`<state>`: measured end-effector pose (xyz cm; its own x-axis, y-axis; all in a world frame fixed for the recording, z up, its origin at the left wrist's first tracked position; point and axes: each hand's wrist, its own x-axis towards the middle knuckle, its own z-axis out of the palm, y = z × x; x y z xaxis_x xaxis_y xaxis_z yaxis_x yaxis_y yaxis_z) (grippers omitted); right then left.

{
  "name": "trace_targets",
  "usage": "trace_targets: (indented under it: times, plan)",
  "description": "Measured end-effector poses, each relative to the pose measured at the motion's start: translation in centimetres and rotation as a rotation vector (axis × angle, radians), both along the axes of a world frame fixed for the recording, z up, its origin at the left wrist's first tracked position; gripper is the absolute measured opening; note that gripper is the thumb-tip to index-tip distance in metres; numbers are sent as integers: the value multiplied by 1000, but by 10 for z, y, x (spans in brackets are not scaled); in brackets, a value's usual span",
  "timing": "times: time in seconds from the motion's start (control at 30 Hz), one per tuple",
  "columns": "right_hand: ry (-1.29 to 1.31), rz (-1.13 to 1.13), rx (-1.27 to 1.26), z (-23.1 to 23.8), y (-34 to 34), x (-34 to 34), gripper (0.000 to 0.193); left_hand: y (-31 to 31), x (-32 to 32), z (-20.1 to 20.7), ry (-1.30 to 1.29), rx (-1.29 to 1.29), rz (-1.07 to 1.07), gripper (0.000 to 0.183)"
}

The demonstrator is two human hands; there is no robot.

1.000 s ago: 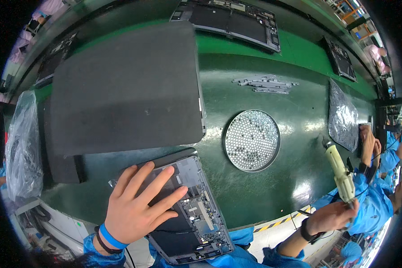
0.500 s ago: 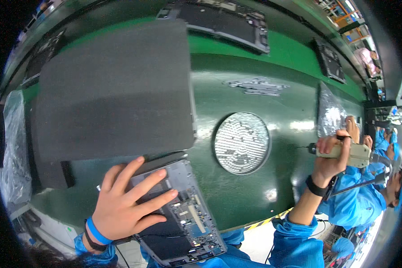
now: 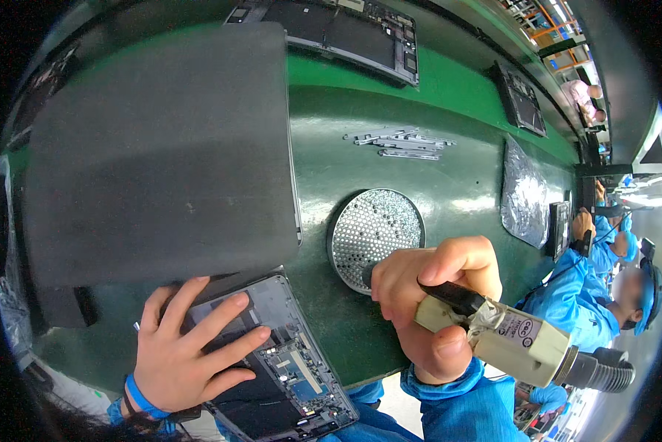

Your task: Assembling internal components of a laptop or tablet on a factory production line.

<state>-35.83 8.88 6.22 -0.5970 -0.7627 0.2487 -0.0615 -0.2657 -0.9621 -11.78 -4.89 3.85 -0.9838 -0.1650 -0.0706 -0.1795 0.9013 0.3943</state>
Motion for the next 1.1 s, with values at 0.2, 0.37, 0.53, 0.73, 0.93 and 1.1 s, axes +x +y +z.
trace_targets:
  times: [0.2,0.37,0.53,0.73,0.93,1.1]
  plan:
    - [18,-18,31,-2,-4,1,56,1,3,-2,-2,22,11,47]
    - [18,-22,30,-4,-3,1,55,1,3,-2,0,28,15,47]
    - [27,-27,37,-2,-6,4,54,1,5,-1,-10,25,12,47]
    - [26,-31,30,-4,-2,1,54,0,2,-1,-6,16,0,48]
    - [27,-33,42,-3,-3,3,54,0,2,-2,-6,16,-2,49]
    - [49,-40,34,-3,-6,4,54,-1,2,-1,-19,34,-7,48]
